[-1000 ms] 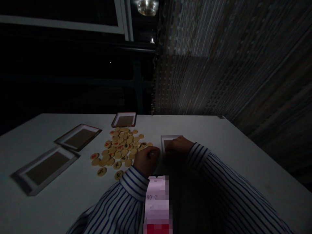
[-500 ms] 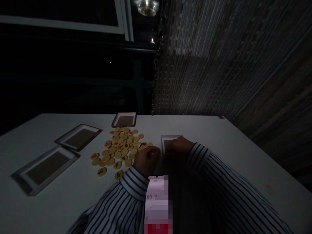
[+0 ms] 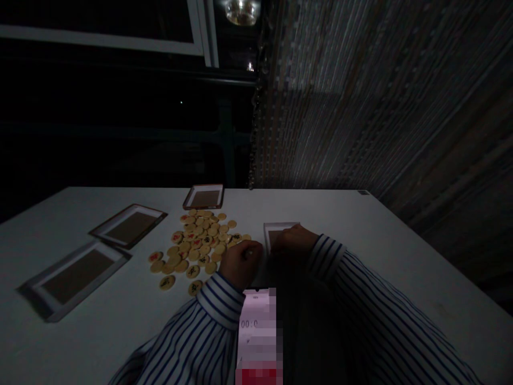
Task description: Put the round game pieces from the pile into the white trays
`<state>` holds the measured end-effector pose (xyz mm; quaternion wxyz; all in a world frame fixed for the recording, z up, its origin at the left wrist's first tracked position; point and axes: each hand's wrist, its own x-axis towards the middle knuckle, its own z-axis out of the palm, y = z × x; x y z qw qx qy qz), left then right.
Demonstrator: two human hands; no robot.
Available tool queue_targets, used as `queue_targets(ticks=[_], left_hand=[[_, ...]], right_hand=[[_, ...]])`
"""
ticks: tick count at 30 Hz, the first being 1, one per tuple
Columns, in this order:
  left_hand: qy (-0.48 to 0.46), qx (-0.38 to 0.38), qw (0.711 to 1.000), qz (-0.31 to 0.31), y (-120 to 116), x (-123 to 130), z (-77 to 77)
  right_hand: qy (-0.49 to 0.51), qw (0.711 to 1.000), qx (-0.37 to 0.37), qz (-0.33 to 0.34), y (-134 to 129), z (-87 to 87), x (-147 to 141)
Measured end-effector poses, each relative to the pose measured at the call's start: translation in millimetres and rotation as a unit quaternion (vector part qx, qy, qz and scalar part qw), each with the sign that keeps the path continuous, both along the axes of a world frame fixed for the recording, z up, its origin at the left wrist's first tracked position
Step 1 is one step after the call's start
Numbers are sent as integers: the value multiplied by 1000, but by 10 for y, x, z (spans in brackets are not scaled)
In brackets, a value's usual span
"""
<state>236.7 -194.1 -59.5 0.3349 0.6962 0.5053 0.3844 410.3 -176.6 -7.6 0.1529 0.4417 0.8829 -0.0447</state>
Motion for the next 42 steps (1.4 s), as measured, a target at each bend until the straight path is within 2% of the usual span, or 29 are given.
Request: queue_targets(ticks=[6,13,20,35,42], left_hand=[[58,11,998,-14,-8,-3,7],[176,65,980,-73,-47,31,-2],[226,58,968,-91,-58,67,-10],[222,51,969,-98,-52,61,-34],[212,51,971,-100,-61,63,-22]], right_hand=[[-6,1000,-3,-6,-5,7,-9],[-8,1000,7,-3,6,-12,5],[10,1000,4,-2,4,-10,8],[0,1000,20,-13,-3,-38,-1],[-7,1000,-3,-13,18,-28,0]])
